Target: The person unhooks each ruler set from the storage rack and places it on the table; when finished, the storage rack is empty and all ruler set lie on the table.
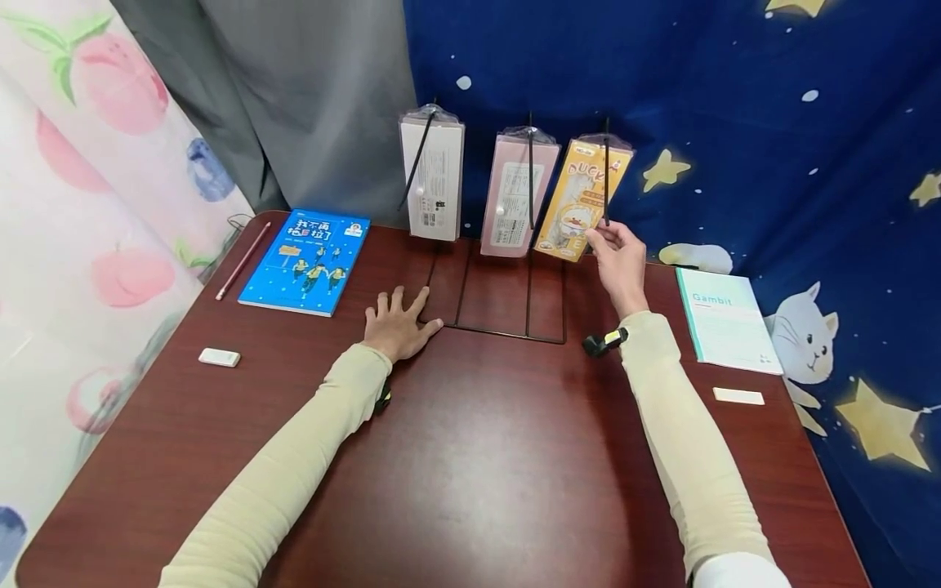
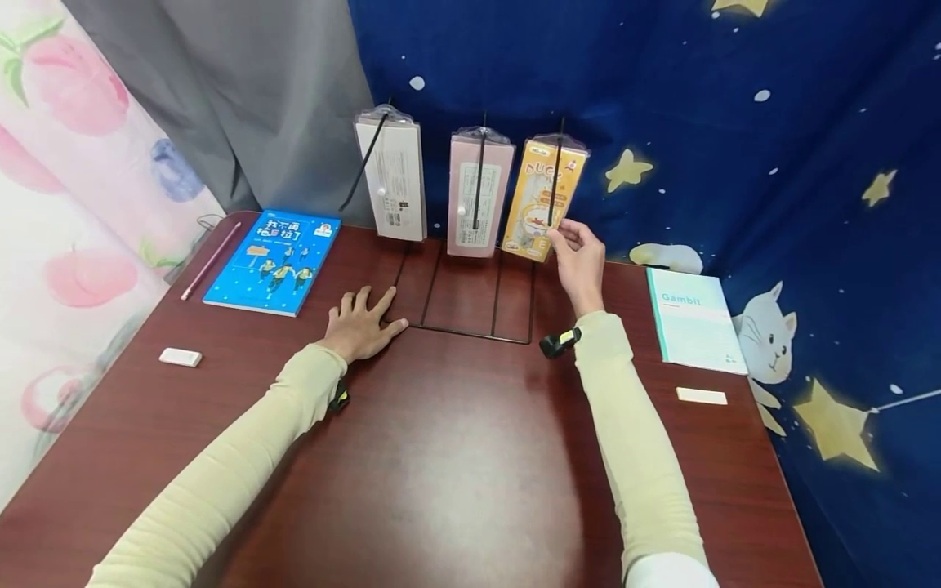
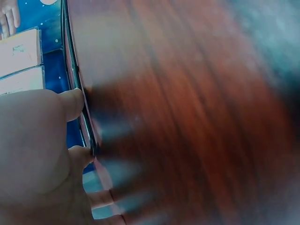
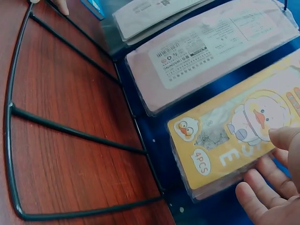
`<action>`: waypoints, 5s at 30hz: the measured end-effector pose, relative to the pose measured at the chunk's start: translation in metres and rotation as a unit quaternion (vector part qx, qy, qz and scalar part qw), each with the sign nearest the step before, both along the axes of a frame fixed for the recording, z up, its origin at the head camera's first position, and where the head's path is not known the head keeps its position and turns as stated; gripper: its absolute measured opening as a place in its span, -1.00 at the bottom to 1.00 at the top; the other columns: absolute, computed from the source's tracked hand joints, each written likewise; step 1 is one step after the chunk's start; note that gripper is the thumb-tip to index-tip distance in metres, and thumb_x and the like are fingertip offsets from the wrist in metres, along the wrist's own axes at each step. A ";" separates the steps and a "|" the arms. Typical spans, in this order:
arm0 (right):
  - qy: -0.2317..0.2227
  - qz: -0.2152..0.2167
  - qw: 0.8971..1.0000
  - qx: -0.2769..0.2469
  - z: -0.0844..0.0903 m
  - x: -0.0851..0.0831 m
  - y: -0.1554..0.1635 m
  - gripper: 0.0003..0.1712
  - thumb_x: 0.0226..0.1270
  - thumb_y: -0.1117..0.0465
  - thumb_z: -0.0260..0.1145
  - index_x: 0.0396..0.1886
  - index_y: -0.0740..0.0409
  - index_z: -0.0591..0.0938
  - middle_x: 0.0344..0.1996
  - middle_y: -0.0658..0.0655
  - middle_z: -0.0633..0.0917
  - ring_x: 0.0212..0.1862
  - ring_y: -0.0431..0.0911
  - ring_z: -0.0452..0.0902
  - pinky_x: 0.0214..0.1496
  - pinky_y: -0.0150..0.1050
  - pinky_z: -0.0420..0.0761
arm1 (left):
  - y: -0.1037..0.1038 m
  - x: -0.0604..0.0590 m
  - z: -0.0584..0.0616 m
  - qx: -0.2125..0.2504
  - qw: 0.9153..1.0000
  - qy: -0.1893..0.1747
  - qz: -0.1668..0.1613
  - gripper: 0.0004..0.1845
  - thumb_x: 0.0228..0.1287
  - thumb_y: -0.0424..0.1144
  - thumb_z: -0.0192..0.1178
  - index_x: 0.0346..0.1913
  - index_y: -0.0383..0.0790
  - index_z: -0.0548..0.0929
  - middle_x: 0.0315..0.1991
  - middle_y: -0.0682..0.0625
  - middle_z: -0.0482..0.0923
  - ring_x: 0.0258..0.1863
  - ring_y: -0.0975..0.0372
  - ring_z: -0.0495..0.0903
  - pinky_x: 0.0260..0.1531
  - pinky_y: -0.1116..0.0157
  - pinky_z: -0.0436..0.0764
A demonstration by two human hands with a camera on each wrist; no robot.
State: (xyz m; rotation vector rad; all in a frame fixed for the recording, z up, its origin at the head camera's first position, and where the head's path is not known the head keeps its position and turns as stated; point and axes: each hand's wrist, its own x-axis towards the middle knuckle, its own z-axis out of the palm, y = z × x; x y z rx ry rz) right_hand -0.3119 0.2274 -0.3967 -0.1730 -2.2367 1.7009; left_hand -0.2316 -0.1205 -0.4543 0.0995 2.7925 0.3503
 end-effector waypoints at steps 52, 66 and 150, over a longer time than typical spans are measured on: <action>-0.013 0.041 0.999 0.012 0.009 0.075 0.002 -0.58 0.45 0.03 0.41 0.12 0.23 0.73 -0.26 -0.03 0.78 -0.33 -0.22 0.70 -0.18 -0.47 0.66 | 0.001 0.001 -0.002 0.015 1.000 -0.012 0.007 -0.21 0.62 0.28 -0.21 0.71 0.09 -0.16 0.69 -0.30 -0.27 0.66 -0.29 -0.26 0.56 -0.31 -0.12; -0.006 0.047 0.999 0.016 0.004 0.094 0.000 -0.58 0.45 0.01 0.41 0.08 0.24 0.73 -0.27 -0.05 0.79 -0.31 -0.19 0.71 -0.16 -0.46 0.67 | 0.000 0.000 -0.002 0.009 1.000 -0.017 0.004 -0.21 0.63 0.28 -0.23 0.71 0.10 -0.18 0.68 -0.31 -0.28 0.66 -0.29 -0.27 0.56 -0.31 -0.13; -0.053 0.039 0.995 0.073 0.025 0.223 0.023 -0.56 0.43 0.03 0.43 0.13 0.23 0.73 -0.20 -0.19 0.78 -0.16 -0.37 0.72 -0.06 -0.52 0.68 | -0.004 -0.002 0.003 0.000 1.000 -0.026 0.000 -0.20 0.63 0.28 -0.26 0.71 0.09 -0.23 0.69 -0.31 -0.34 0.66 -0.31 -0.31 0.55 -0.34 -0.15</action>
